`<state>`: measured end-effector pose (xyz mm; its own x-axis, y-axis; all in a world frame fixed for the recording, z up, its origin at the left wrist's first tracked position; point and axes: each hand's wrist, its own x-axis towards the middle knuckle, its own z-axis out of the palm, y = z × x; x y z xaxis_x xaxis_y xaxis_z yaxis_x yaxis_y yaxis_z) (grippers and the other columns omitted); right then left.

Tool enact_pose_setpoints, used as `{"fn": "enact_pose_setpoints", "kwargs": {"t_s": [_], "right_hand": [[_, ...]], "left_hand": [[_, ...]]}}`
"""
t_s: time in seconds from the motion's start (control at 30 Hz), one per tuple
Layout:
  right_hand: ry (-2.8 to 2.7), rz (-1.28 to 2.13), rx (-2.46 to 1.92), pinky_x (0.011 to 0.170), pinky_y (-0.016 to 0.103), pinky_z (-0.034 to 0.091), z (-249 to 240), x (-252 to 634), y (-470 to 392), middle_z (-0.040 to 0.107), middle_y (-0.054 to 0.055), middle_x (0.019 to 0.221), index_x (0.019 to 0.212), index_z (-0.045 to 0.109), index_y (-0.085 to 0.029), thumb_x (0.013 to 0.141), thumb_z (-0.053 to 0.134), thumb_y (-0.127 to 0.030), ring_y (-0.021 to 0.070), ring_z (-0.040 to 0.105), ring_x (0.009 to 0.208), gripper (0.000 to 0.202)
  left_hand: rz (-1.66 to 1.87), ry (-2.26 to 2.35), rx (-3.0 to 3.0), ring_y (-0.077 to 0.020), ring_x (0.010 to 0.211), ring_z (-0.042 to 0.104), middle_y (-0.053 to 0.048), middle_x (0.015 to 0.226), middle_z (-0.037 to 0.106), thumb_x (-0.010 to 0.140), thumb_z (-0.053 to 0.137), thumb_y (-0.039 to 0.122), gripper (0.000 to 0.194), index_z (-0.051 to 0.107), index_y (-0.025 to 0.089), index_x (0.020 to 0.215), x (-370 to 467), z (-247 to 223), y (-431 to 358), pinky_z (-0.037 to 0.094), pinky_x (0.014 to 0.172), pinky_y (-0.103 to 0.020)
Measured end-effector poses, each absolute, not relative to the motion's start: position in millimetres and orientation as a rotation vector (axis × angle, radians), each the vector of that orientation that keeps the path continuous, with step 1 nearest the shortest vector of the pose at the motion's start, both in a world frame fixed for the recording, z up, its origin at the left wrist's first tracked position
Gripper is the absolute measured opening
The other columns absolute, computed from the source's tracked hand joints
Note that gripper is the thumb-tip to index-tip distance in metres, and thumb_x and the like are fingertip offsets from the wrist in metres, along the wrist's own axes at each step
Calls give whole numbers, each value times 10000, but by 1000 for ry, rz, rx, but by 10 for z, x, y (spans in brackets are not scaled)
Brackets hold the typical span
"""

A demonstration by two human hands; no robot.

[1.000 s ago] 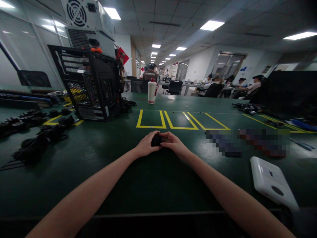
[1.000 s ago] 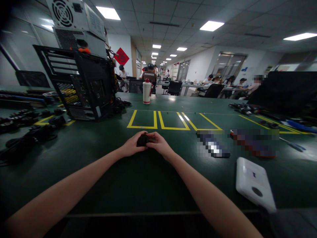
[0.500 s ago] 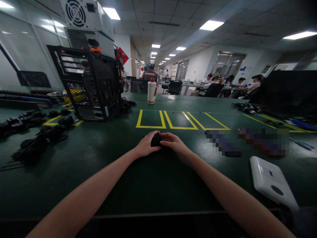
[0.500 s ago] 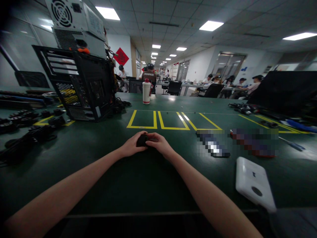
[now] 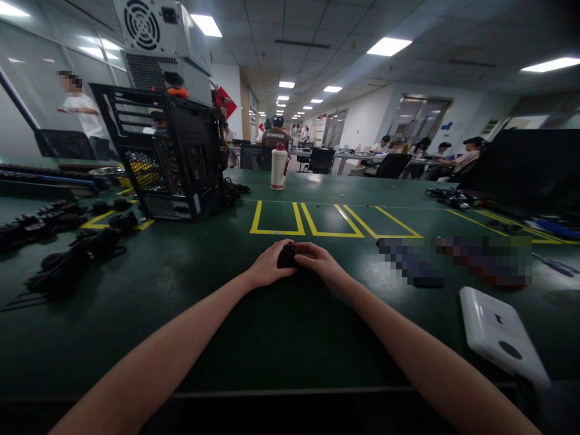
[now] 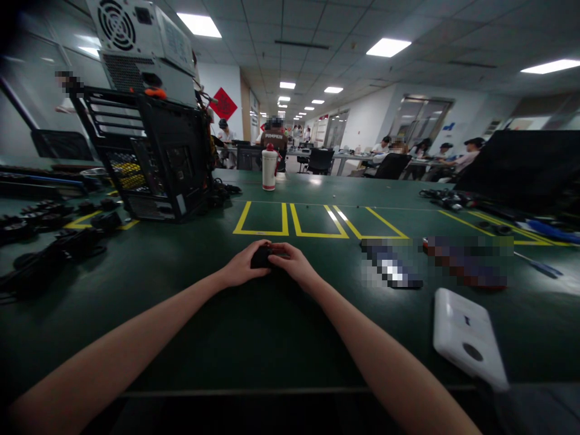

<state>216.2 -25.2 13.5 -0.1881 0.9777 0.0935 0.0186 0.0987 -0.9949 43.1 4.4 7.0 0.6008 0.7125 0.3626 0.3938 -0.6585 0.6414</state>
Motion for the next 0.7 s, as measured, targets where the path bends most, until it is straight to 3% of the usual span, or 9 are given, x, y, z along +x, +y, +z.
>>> {"fn": "enact_pose_setpoints", "kwargs": {"t_s": [0.2, 0.43, 0.7], "right_hand": [[-1439, 1233, -1035, 831, 339, 413, 122, 2166, -266, 608, 6, 901, 893, 574, -217, 591, 701, -242, 156, 561, 872, 328], [-1433, 1239, -991, 773, 314, 444, 88, 2181, -250, 596, 3, 918, 856, 573, -218, 656, 656, -291, 139, 569, 819, 229], [-1447, 1292, -1040, 853, 344, 414, 128, 2191, -239, 605, 25, 969, 942, 583, -207, 648, 662, -252, 160, 567, 894, 308]], "left_hand": [[859, 874, 2333, -256, 1136, 446, -83, 1239, 455, 667, 629, 319, 636, 345, 211, 1226, 440, 41, 68, 346, 967, -411], [860, 872, 2330, -255, 1129, 450, -77, 1233, 462, 668, 631, 325, 632, 349, 214, 1223, 433, 56, 53, 349, 964, -411], [844, 868, 2346, -252, 1139, 444, -90, 1247, 449, 680, 622, 330, 635, 338, 200, 1232, 421, 72, 39, 347, 969, -403]]}}
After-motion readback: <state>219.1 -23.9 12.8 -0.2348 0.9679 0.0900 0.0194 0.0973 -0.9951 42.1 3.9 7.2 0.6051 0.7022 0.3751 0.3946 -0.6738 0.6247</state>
